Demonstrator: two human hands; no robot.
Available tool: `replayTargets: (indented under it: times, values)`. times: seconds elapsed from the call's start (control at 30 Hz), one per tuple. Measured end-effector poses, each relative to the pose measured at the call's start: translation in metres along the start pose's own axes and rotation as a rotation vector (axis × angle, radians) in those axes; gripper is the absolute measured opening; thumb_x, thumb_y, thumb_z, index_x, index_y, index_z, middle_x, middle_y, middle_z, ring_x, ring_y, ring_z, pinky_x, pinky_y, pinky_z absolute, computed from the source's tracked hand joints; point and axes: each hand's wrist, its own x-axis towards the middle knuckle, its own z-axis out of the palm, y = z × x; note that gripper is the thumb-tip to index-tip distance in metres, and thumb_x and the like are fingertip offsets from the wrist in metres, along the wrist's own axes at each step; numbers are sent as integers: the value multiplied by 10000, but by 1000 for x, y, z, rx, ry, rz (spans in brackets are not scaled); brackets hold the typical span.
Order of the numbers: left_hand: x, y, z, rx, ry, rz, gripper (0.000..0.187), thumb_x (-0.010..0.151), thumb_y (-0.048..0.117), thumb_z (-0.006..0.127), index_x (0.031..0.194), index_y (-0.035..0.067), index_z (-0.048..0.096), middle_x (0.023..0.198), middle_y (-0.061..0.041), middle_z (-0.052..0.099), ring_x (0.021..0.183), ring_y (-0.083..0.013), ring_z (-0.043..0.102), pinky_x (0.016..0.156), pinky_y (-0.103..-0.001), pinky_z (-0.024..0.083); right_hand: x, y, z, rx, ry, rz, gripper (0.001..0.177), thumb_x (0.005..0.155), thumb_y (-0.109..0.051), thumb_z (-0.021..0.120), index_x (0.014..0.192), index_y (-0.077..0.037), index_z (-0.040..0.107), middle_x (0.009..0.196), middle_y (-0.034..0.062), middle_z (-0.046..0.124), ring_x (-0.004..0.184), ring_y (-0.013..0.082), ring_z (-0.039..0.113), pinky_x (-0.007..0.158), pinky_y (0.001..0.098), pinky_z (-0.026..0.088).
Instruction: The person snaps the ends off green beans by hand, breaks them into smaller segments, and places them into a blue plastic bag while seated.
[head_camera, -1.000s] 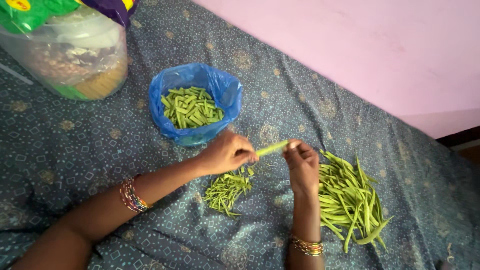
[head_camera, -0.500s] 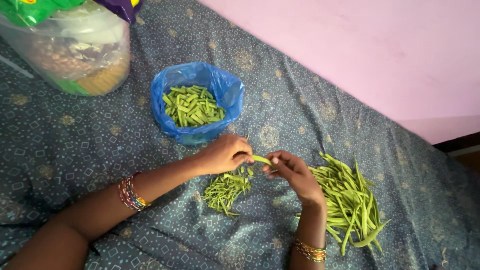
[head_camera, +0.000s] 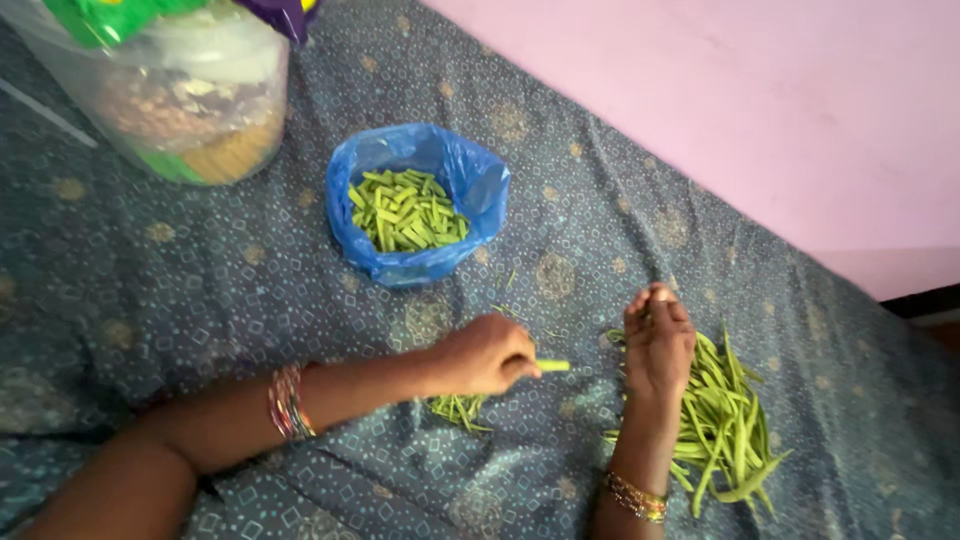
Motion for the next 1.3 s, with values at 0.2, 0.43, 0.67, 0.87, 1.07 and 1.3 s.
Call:
replayTargets:
  times: [0.2,0.43,0.67,0.87,1.07,1.3]
  values:
    - [5,-8,-19,119,38,33,132,881,118,721,788,26,726,712,-143,672,667,-319,665,647,-470,492,-31,1,57,-686,-397,256,195,983,-177,641,1104,-36,703,923,64,745,853,121,703,765,308,590]
    - [6,-14,-27,216,-28,63,193,883,126,728,755,-6,670,755,-160,658,764,-358,675,736,-506,505,-46,-7,80,-980,-736,298,192,979,-165,681,1068,-21,770,818,17,721,734,94,607,657,275,526]
    - [7,-12,-32,219,51,47,128,854,97,721,782,-8,707,747,-181,671,726,-366,677,692,-497,514,-51,-10,95,-1006,-756,226,163,986,-143,621,1039,-21,715,778,-16,684,698,72,605,616,266,528]
    - [10,-12,-40,171,112,58,152,866,121,739,780,-2,722,685,-177,664,627,-328,657,611,-475,492,-55,-6,98,-1018,-682,188,172,981,-141,637,1069,-28,732,712,-5,621,626,66,511,545,272,426]
    - [15,-7,-35,-54,245,-175,263,936,211,731,746,31,757,585,-111,698,468,-179,647,461,-366,484,-56,27,93,-658,-411,171,185,1016,-148,622,1055,-11,740,743,-11,617,660,58,504,576,236,412]
    - [-5,10,17,-641,-51,-492,257,1021,208,609,894,12,714,745,-151,709,524,-180,669,482,-322,594,-36,-18,72,-543,22,-42,181,1051,-202,590,1131,-56,662,825,-32,609,691,68,517,589,236,439]
